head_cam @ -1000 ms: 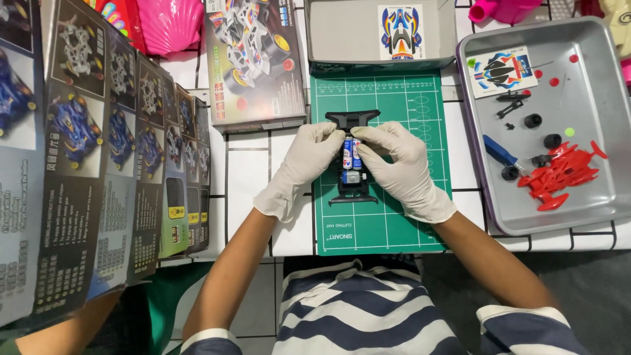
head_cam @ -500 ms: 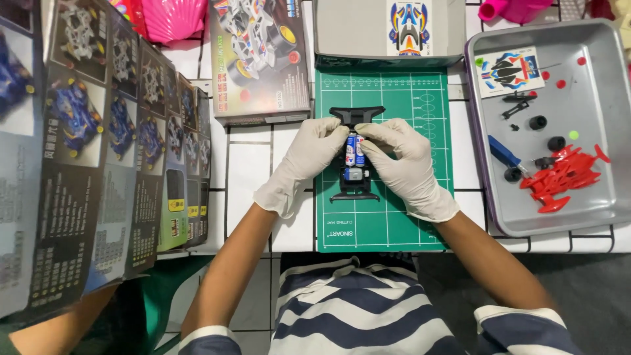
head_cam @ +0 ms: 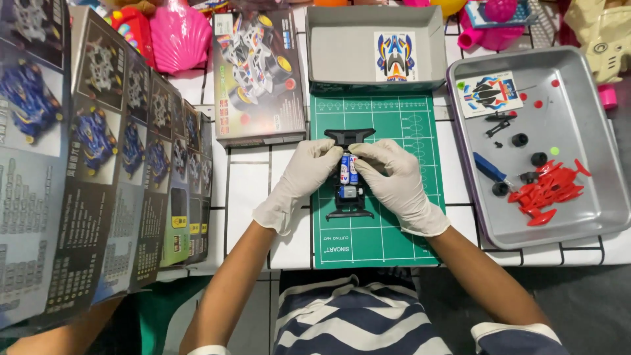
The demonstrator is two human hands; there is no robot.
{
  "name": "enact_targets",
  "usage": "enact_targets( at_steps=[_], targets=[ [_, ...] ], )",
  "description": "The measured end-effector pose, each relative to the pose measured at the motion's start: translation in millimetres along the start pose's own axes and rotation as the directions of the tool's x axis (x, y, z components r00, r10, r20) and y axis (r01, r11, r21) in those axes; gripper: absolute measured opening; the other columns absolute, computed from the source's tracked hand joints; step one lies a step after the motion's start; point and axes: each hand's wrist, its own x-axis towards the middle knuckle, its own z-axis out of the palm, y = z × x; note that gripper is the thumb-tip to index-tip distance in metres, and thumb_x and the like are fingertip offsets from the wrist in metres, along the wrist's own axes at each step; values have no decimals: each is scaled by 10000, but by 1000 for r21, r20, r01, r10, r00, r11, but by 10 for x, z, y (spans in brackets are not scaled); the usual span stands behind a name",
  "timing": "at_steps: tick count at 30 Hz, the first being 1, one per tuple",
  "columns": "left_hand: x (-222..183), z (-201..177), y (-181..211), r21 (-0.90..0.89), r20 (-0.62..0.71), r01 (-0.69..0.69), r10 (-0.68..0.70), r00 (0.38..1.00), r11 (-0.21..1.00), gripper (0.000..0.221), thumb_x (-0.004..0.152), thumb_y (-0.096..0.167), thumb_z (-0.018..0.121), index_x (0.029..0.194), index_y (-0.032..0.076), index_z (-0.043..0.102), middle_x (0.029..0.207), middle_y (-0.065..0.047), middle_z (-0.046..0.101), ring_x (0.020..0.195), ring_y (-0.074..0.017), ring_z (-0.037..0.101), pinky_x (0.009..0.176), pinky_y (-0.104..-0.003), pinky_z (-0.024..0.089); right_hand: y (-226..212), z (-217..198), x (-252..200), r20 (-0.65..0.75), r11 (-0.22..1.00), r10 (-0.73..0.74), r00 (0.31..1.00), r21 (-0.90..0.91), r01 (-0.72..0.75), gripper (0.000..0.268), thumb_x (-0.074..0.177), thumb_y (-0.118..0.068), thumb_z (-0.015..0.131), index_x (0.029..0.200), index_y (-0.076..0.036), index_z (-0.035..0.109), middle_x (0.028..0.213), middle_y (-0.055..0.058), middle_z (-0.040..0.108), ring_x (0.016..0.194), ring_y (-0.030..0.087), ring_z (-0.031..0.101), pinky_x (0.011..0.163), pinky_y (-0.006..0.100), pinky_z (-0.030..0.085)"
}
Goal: Assembling a mini 4WD toy car by installing the motor and other internal components into the chassis.
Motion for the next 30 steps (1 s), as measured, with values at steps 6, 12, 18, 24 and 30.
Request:
enact_targets(
  at_steps=[6,12,18,24,30],
  targets=[
    [20,9,-7,-12,-16,27,-27,1000,1000,330,921,124,613,600,189,574,526,131,507,529,2,419,538,-146,338,-31,-16,12,-8,1000,22,1000,-1,-22,167,874,27,808,1029,-35,797,883,110,679,752,180,744,653,288,628],
    [-4,24,-19,-12,-13,13,-13,1000,1000,342,930,119,616,598,180,559,514,112,506,530,1,411,541,-147,328,5,-26,3,6,999,30,1000,-22,-30,164,875,34,804,1020,-43,798,880,112,680,765,177,736,666,286,615],
    [1,41,-60,-9,-18,7,-7,1000,1000,343,931,134,630,600,187,555,511,121,487,527,2,401,538,-140,319,22,-19,-25,7,1000,19,1000,-14,-19,158,880,33,801,1022,-36,789,891,110,679,754,170,730,661,279,610],
    [-33,86,46,3,-45,27,-27,999,1000,372,928,116,616,576,186,523,492,117,475,500,3,382,516,-143,294,32,-110,-51,-28,974,-153,988,-171,146,228,873,-38,844,1091,-65,787,879,81,672,725,195,719,631,291,606],
    [34,123,-134,-30,-87,45,-47,995,999,370,927,136,635,571,184,543,458,119,450,454,10,347,469,-137,257,147,15,-70,68,870,-365,929,-330,366,273,881,-87,808,1147,-110,754,1076,103,727,928,297,739,777,371,608]
  ],
)
